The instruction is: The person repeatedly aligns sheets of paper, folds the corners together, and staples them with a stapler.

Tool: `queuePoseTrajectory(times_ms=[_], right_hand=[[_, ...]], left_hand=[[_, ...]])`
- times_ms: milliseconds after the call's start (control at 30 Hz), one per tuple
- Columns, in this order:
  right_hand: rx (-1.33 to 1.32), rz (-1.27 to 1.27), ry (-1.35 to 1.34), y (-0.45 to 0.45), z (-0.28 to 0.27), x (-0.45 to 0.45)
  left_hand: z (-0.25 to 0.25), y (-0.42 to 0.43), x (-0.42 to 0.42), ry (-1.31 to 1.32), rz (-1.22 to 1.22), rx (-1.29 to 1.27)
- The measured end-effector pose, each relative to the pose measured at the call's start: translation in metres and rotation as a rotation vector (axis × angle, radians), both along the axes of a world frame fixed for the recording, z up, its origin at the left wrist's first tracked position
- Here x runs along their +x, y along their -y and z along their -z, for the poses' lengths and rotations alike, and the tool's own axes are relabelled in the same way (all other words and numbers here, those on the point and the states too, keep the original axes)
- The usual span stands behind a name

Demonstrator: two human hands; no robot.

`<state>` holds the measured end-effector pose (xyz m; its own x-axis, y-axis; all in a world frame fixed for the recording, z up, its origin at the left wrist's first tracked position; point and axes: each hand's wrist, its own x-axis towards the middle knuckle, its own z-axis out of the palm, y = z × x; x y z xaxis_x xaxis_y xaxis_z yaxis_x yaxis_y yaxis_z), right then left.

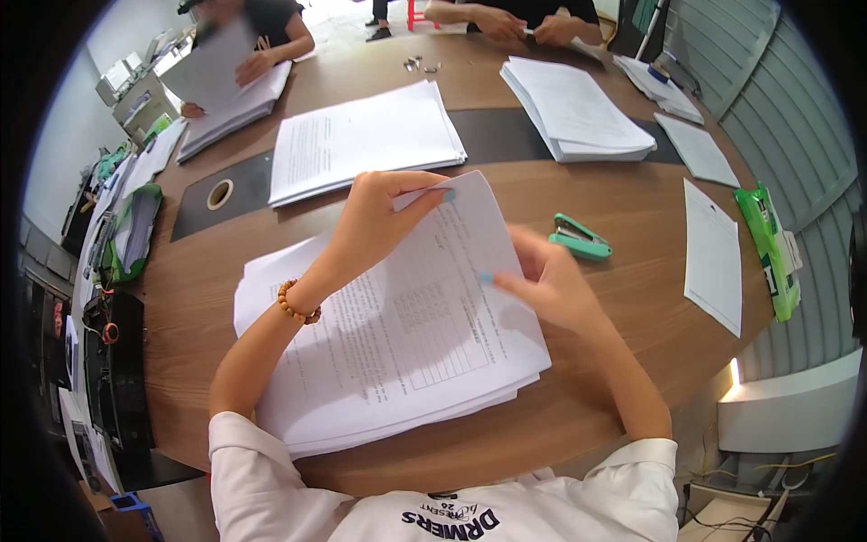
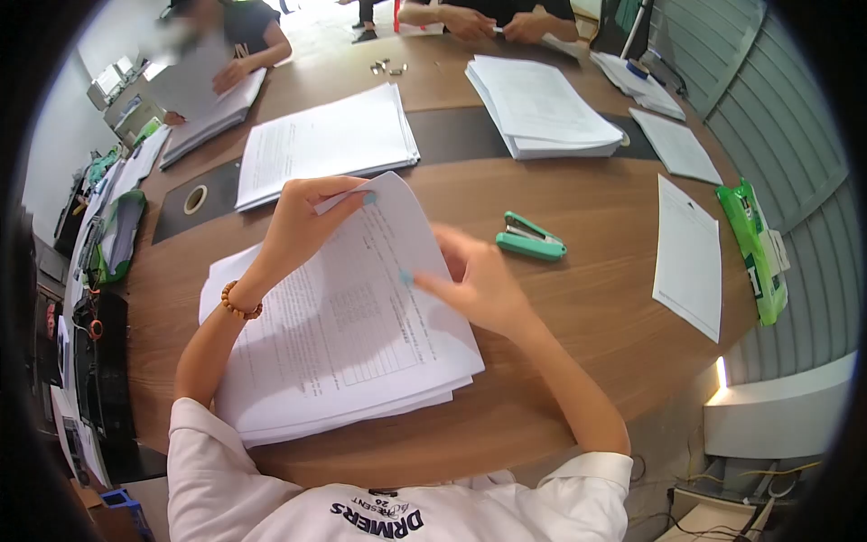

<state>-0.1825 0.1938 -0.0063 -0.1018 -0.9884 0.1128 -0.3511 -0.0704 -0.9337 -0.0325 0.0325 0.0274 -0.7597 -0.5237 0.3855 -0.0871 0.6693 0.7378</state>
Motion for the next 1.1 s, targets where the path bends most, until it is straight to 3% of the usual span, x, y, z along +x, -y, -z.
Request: queuePoseTrajectory(times_ms=[67, 300, 500, 667, 900, 967, 1100], right_hand=[[-0.128, 0.240, 0.093, 0.004, -0.007, 0.005], [-0.294, 0.256, -0.274, 0.013, 0.015, 0.018], [-0.203, 0.277, -0.149, 0.014, 0.010, 0.021], [-0.314, 0.324, -0.071, 0.024, 0.020, 0.015], [-0.270, 0.352, -0.150, 0.031, 0.017, 0.011], [-0.285, 0.375, 0.070, 0.036, 0.021, 0.007], [-0.227, 0.384, 0.173, 0.038, 0.022, 0.003]], left_hand=[[0.008, -0.005, 0.000, 0.026, -0.010, 0.009], [0.040, -0.006, -0.007, -0.039, 0.009, -0.104], [0.037, -0.011, -0.007, 0.052, -0.005, -0.133], [0.042, -0.010, -0.008, -0.008, 0.034, -0.119], [0.034, -0.014, -0.010, 0.052, 0.074, -0.017], [0.033, -0.014, -0.010, 0.049, 0.096, 0.022], [0.032, -0.013, -0.011, 0.097, 0.086, 0.015]])
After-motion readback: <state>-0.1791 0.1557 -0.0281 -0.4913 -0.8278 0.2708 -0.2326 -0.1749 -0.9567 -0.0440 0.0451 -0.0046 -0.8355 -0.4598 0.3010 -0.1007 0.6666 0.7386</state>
